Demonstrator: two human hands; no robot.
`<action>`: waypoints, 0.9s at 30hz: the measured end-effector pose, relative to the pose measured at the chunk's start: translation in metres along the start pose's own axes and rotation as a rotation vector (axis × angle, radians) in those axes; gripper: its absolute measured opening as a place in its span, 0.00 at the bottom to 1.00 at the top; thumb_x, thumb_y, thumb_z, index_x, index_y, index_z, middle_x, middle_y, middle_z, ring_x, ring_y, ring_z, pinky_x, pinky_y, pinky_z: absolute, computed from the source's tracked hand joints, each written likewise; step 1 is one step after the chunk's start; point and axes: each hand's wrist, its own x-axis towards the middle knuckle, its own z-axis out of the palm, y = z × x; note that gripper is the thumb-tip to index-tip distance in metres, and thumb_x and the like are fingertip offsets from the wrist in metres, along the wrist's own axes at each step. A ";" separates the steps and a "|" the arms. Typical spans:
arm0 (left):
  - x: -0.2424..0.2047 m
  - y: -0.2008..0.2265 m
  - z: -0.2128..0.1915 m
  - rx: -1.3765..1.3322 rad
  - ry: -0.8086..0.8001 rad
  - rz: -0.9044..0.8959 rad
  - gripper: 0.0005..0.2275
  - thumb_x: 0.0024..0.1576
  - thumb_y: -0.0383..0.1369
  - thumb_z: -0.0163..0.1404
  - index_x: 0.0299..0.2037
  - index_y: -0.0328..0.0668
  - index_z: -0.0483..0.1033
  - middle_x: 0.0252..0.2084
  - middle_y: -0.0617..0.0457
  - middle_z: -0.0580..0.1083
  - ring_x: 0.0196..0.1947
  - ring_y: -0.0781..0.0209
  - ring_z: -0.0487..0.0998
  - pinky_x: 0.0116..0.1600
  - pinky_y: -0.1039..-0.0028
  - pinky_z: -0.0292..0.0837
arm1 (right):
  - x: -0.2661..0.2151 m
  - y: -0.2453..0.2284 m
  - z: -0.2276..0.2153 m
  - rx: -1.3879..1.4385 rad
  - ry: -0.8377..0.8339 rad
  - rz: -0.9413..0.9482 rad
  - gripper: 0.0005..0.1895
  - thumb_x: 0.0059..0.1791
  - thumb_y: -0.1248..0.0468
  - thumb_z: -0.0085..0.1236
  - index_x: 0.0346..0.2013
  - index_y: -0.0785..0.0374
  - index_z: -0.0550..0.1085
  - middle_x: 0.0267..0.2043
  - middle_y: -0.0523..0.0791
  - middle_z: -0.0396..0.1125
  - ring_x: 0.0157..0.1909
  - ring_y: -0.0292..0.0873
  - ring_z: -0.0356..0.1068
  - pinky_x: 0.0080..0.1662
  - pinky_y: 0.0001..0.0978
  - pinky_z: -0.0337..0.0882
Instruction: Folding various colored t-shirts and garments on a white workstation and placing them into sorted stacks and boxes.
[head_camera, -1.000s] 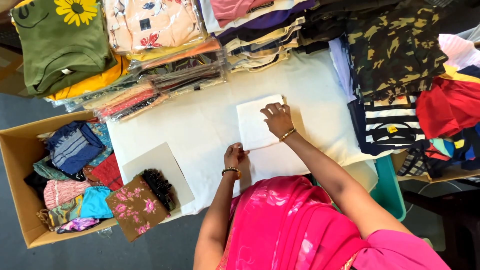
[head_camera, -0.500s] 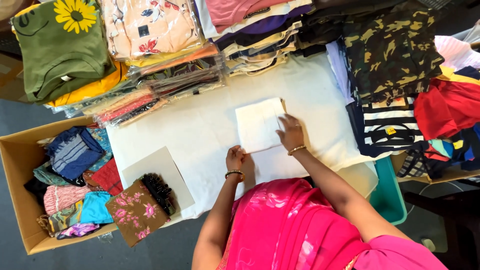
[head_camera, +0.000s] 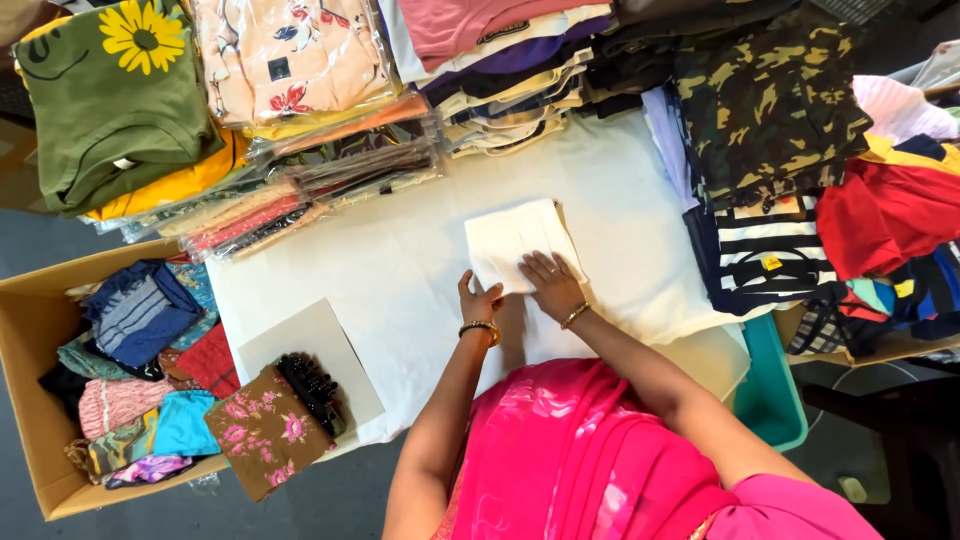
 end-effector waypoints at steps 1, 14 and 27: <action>0.001 -0.002 -0.003 -0.049 -0.052 0.028 0.36 0.51 0.20 0.57 0.69 0.49 0.51 0.43 0.46 0.74 0.34 0.59 0.74 0.37 0.68 0.73 | 0.003 0.002 -0.001 -0.029 -0.023 0.008 0.32 0.45 0.60 0.62 0.64 0.57 0.69 0.70 0.44 0.61 0.73 0.45 0.56 0.72 0.49 0.51; 0.001 -0.011 -0.046 -0.192 -0.226 0.186 0.39 0.48 0.14 0.48 0.68 0.56 0.44 0.59 0.45 0.68 0.52 0.55 0.74 0.52 0.65 0.75 | 0.046 -0.066 -0.132 0.277 -0.354 0.240 0.17 0.49 0.59 0.59 0.53 0.50 0.76 0.44 0.48 0.76 0.45 0.54 0.75 0.48 0.47 0.73; 0.021 -0.010 -0.043 -0.008 -0.098 0.036 0.36 0.53 0.23 0.59 0.71 0.49 0.55 0.43 0.51 0.72 0.39 0.58 0.73 0.40 0.66 0.69 | 0.032 0.094 0.038 0.698 -0.178 0.663 0.30 0.39 0.56 0.71 0.54 0.61 0.75 0.47 0.48 0.77 0.46 0.43 0.76 0.50 0.36 0.74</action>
